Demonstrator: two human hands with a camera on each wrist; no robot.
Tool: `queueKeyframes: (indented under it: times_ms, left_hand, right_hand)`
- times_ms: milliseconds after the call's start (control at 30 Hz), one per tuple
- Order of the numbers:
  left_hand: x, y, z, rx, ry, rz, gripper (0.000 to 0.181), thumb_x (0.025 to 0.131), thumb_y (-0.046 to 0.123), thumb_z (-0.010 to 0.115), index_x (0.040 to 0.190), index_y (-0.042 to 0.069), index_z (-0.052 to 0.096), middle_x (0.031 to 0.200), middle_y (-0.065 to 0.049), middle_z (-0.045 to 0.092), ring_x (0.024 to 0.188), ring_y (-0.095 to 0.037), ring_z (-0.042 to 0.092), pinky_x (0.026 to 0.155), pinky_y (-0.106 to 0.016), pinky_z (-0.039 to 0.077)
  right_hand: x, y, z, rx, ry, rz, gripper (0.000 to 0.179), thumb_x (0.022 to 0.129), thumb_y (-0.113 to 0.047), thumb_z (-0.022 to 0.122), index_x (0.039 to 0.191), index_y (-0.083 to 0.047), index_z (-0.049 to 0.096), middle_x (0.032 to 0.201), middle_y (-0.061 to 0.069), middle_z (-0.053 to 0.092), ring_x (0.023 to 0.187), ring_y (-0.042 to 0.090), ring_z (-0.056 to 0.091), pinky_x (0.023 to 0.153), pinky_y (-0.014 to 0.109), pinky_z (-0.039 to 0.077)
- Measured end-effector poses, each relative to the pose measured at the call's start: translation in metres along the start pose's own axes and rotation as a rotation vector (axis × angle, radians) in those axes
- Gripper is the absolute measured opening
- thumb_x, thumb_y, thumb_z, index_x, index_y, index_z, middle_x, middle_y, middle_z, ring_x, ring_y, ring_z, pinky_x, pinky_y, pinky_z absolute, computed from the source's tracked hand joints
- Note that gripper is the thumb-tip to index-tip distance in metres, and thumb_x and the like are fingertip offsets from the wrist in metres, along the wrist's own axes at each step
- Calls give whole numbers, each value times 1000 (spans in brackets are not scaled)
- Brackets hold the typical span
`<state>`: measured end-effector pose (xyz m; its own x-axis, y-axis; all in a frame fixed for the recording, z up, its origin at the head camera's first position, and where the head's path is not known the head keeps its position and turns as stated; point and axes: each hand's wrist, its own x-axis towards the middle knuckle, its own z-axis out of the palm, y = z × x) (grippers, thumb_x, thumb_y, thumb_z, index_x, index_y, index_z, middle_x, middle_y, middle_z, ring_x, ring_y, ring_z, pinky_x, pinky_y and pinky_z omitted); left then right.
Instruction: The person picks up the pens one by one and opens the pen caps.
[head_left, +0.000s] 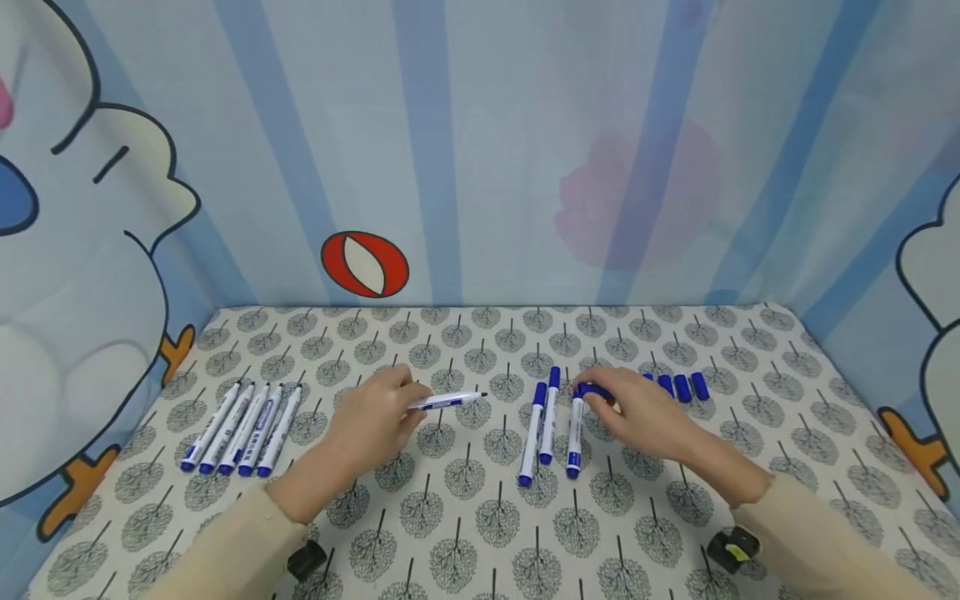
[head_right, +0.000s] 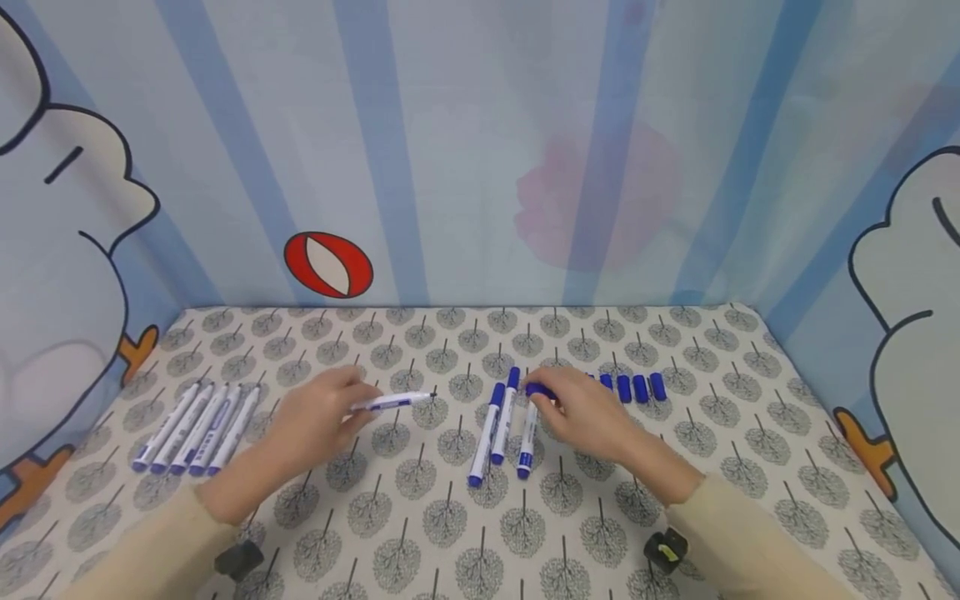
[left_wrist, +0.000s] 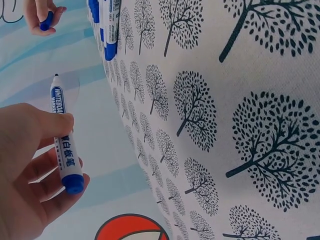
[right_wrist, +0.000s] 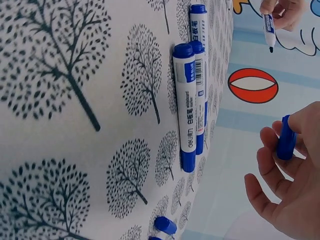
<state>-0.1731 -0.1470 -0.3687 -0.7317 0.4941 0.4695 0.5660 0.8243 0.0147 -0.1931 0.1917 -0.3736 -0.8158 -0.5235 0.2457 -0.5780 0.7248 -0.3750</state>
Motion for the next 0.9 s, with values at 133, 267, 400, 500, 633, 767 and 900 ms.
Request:
queueKeyframes:
  times_ms: [133, 267, 400, 500, 633, 767, 900]
  left_hand:
    - [-1, -3, 1, 24, -30, -36, 21, 70, 13, 78, 90, 13, 72, 73, 3, 51, 58, -7, 41, 41, -14, 32]
    - [-3, -6, 2, 32, -48, -66, 20, 69, 14, 78, 89, 13, 72, 73, 4, 51, 56, -6, 40, 41, -14, 32]
    - [-5, -9, 1, 8, -56, -117, 19, 70, 12, 76, 88, 11, 71, 74, 3, 55, 55, -6, 44, 40, -14, 31]
    - [-8, -11, -1, -5, -67, -158, 19, 71, 11, 75, 89, 10, 70, 76, 2, 58, 57, -8, 50, 41, -14, 33]
    - [-11, -14, -2, -23, -106, -224, 19, 73, 12, 73, 92, 10, 70, 79, 1, 59, 58, -9, 53, 41, -16, 35]
    - [-15, -19, -4, -39, -142, -310, 21, 74, 14, 72, 95, 11, 70, 80, 0, 60, 55, -9, 52, 39, -18, 34]
    - [-19, -25, -5, -48, -159, -363, 22, 75, 15, 73, 96, 11, 70, 78, -1, 59, 53, -9, 50, 39, -19, 35]
  right_hand:
    - [-1, 2, -1, -4, 7, -6, 25, 92, -15, 54, 116, -12, 59, 102, 1, 64, 64, 2, 48, 53, 22, 40]
    - [-2, 5, -2, -5, 12, -10, 26, 91, -12, 55, 117, -11, 58, 105, 4, 64, 56, 1, 43, 50, 21, 38]
    - [-4, 7, -3, -22, 37, -6, 27, 90, -12, 57, 117, -12, 58, 100, 3, 65, 51, 0, 38, 46, 20, 36]
    - [-5, 7, -3, -44, 57, -6, 28, 89, -13, 58, 117, -13, 58, 96, 1, 65, 51, 0, 38, 46, 20, 36]
    - [-6, 8, -4, -69, 79, -7, 30, 88, -14, 60, 118, -13, 58, 90, -1, 64, 53, 0, 39, 45, 19, 35]
    - [-8, 9, -5, -85, 105, -8, 30, 88, -14, 60, 118, -13, 59, 85, -2, 63, 54, 1, 39, 46, 19, 35]
    - [-10, 10, -6, -98, 135, -27, 29, 87, -11, 61, 116, -11, 60, 96, 2, 65, 62, 6, 49, 53, 23, 41]
